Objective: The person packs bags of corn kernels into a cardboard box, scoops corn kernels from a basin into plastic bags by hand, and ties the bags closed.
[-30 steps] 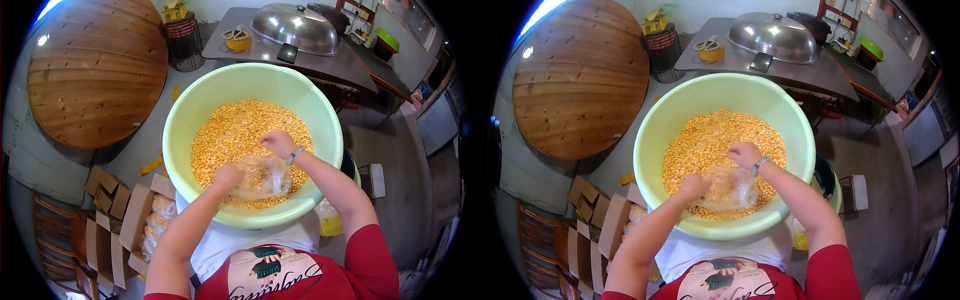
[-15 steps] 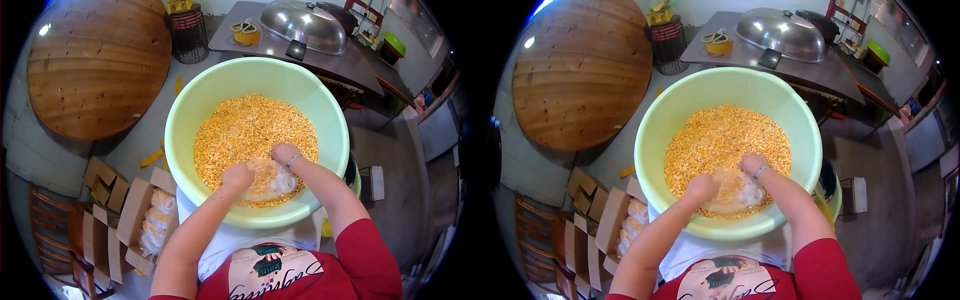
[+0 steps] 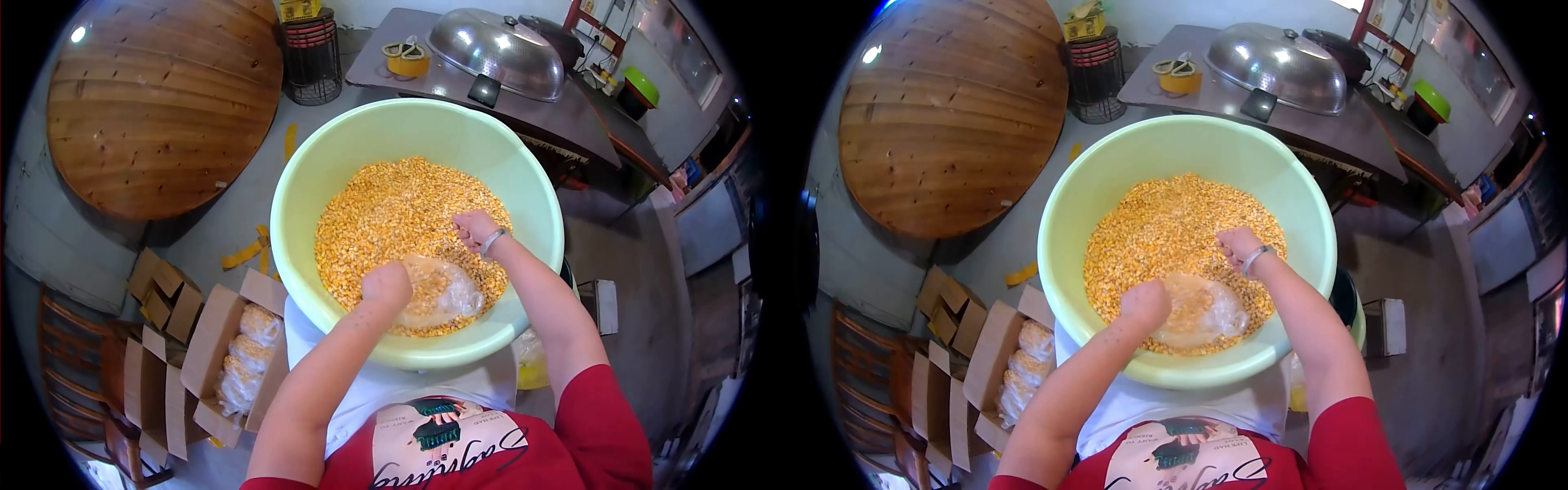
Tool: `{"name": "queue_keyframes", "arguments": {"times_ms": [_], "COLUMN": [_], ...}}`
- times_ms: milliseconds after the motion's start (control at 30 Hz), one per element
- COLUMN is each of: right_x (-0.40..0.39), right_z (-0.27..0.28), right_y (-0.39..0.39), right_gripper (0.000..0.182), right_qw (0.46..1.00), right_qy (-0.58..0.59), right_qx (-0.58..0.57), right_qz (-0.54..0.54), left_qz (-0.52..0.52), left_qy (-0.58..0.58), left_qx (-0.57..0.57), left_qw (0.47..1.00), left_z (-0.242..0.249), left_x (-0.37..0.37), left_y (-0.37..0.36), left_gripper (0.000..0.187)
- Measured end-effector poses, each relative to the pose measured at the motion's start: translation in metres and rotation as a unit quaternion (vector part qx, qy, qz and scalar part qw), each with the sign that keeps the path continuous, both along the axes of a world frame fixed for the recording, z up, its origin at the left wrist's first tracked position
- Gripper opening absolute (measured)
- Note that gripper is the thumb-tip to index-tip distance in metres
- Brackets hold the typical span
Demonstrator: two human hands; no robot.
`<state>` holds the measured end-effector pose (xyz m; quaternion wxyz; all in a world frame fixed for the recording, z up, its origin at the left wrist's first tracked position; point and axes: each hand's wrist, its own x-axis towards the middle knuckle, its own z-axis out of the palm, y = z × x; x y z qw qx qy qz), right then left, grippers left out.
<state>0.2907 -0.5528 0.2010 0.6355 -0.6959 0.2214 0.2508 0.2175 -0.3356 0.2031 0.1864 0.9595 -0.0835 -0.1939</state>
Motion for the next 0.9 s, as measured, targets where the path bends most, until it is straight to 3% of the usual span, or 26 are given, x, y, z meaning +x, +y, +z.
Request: {"name": "queue_keyframes", "arguments": {"times_ms": [67,200,367,500,600,700,800,900], "right_x": [-0.014,-0.051,-0.049,-0.040,-0.040,-0.044,-0.047,-0.056], "right_z": [0.032,0.029,-0.056,-0.054,-0.041,-0.041,-0.042,-0.035], "right_y": [0.018,0.065,0.077,0.066,0.059,0.055,0.043,0.038], "right_gripper": [0.020,0.020,0.020,0.027,0.027,0.019,0.022,0.024], "right_qw": [0.998,0.968,0.953,0.945,0.914,0.918,0.804,0.751], "right_qy": [-0.014,0.024,0.011,-0.005,-0.037,-0.029,-0.105,-0.152], "right_qx": [0.041,-0.082,-0.230,-0.310,-0.368,-0.349,-0.409,-0.426], "right_qz": [0.048,0.234,0.195,0.104,0.167,0.187,0.418,0.482], "left_qz": [0.014,0.040,0.042,0.021,0.001,-0.013,-0.014,-0.018], "left_qy": [-0.013,-0.037,-0.033,-0.031,-0.022,-0.027,-0.030,-0.021], "left_qx": [-0.007,-0.029,-0.015,0.001,-0.011,-0.014,-0.011,-0.007], "left_qw": [1.000,0.998,0.998,0.999,1.000,0.999,0.999,1.000], "left_z": [-0.001,-0.005,0.001,0.004,0.007,0.005,0.002,0.006], "left_x": [0.000,-0.002,-0.005,-0.011,-0.011,-0.011,-0.012,-0.012], "left_y": [-0.001,0.000,0.004,0.006,0.005,0.006,0.006,0.004], "left_gripper": [0.020,0.019,0.019,0.018,0.019,0.020,0.020,0.019]}}
